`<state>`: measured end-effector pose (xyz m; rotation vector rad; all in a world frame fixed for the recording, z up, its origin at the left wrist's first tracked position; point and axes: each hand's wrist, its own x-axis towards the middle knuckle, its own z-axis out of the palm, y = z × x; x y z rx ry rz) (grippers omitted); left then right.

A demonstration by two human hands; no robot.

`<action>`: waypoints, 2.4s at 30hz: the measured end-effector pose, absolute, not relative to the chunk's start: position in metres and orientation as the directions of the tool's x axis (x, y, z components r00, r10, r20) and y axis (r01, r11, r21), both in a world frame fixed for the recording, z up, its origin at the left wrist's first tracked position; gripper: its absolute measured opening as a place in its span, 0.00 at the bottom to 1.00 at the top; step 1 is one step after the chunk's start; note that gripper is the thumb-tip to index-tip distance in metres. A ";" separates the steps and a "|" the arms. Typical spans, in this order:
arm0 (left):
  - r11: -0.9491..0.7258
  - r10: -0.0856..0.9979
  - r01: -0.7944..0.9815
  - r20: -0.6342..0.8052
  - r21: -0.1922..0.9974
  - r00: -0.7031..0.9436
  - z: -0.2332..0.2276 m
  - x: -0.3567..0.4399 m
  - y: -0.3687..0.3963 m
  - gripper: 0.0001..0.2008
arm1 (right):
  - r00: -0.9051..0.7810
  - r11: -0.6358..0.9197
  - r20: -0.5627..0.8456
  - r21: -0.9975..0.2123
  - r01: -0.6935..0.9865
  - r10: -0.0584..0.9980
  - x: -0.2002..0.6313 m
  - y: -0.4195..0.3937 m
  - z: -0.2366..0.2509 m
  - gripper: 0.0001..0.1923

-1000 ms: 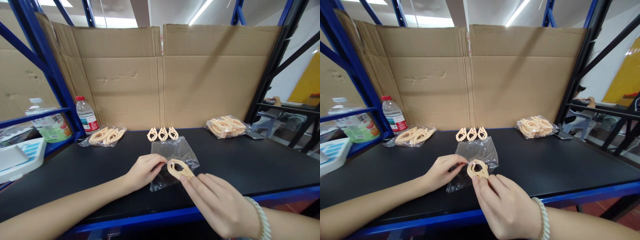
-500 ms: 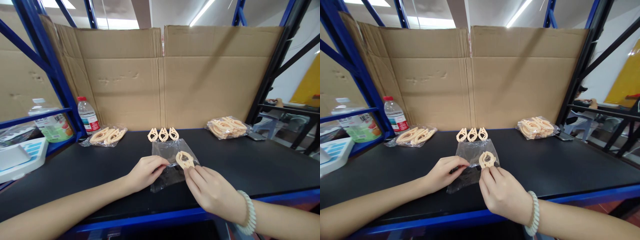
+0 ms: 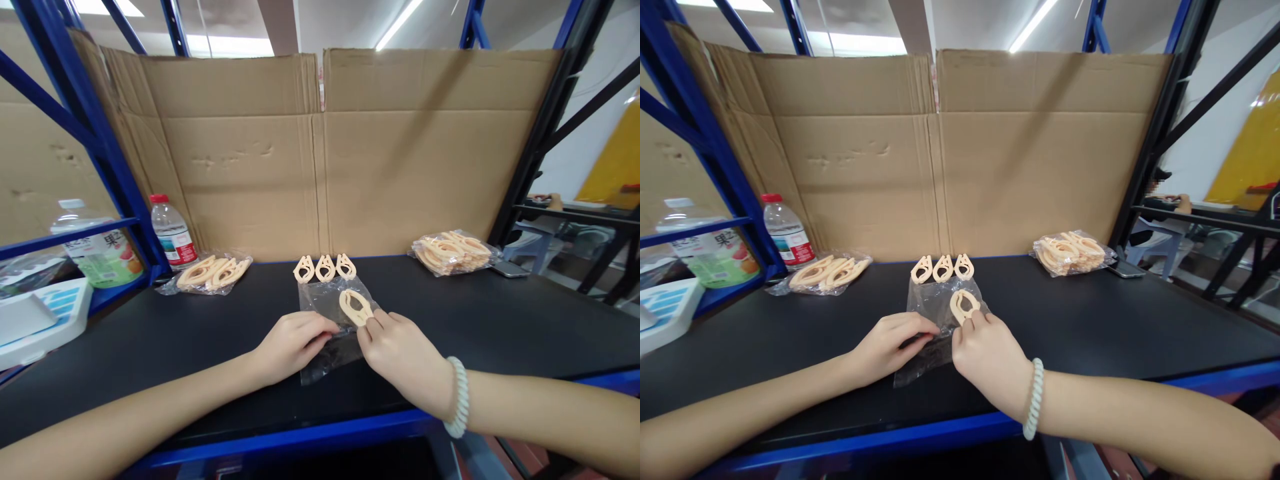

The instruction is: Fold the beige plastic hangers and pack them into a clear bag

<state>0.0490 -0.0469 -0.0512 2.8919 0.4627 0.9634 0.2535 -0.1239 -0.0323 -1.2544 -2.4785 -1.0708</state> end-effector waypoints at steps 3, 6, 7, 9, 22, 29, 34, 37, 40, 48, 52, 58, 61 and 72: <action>-0.954 0.295 0.266 0.568 0.135 0.769 -0.051 0.050 -0.047 0.08 | -0.581 0.412 0.409 0.432 0.802 0.703 0.258 -0.116 -0.028 0.06; -0.945 0.325 0.287 0.536 0.157 0.779 -0.048 0.051 -0.048 0.08 | -0.574 0.501 0.363 0.283 0.818 0.734 0.268 -0.110 -0.022 0.07; -0.938 0.346 0.300 0.517 0.172 0.783 -0.047 0.052 -0.049 0.08 | -0.575 0.527 0.342 0.231 0.818 0.743 0.272 -0.108 -0.020 0.09; -0.925 0.380 0.326 0.468 0.196 0.798 -0.043 0.052 -0.050 0.11 | -0.571 0.554 0.315 0.150 0.819 0.759 0.280 -0.104 -0.017 0.10; -0.853 0.521 0.509 0.134 0.119 0.843 -0.044 0.048 -0.046 0.29 | -0.649 0.698 0.373 0.006 0.717 0.663 0.280 -0.085 -0.036 0.10; -0.853 0.521 0.510 0.124 0.112 0.844 -0.046 0.047 -0.045 0.29 | -0.659 0.659 0.330 0.128 0.741 0.676 0.277 -0.085 -0.039 0.09; -0.856 0.516 0.503 0.133 0.123 0.846 -0.045 0.048 -0.046 0.28 | -0.647 0.610 0.330 0.223 0.761 0.687 0.274 -0.081 -0.042 0.10; -0.863 0.504 0.489 0.153 0.125 0.850 -0.045 0.048 -0.046 0.27 | -0.650 0.613 0.343 0.224 0.758 0.679 0.272 -0.077 -0.043 0.08; -0.866 0.499 0.483 0.163 0.128 0.851 -0.045 0.048 -0.045 0.27 | -0.650 0.615 0.355 0.222 0.756 0.672 0.271 -0.074 -0.044 0.08; -0.862 0.506 0.491 0.152 0.124 0.849 -0.045 0.048 -0.046 0.26 | -0.619 0.620 0.339 0.121 0.775 0.709 0.275 -0.075 -0.034 0.09; -0.879 0.473 0.436 0.249 0.193 0.845 -0.043 0.048 -0.048 0.24 | -0.771 0.827 0.300 -0.194 0.527 0.562 0.295 -0.061 -0.004 0.24; -0.882 0.462 0.383 0.337 0.275 0.820 -0.043 0.049 -0.048 0.18 | -0.700 0.744 0.352 0.018 0.668 0.621 0.320 0.024 0.008 0.20; -0.882 0.462 0.380 0.354 0.279 0.813 -0.043 0.049 -0.049 0.16 | -0.715 0.667 0.139 0.277 0.692 0.685 0.318 0.070 -0.009 0.27; -0.895 0.444 0.368 0.418 0.253 0.793 -0.045 0.047 -0.051 0.10 | -0.562 0.531 0.010 0.314 0.787 0.827 0.349 0.084 -0.025 0.15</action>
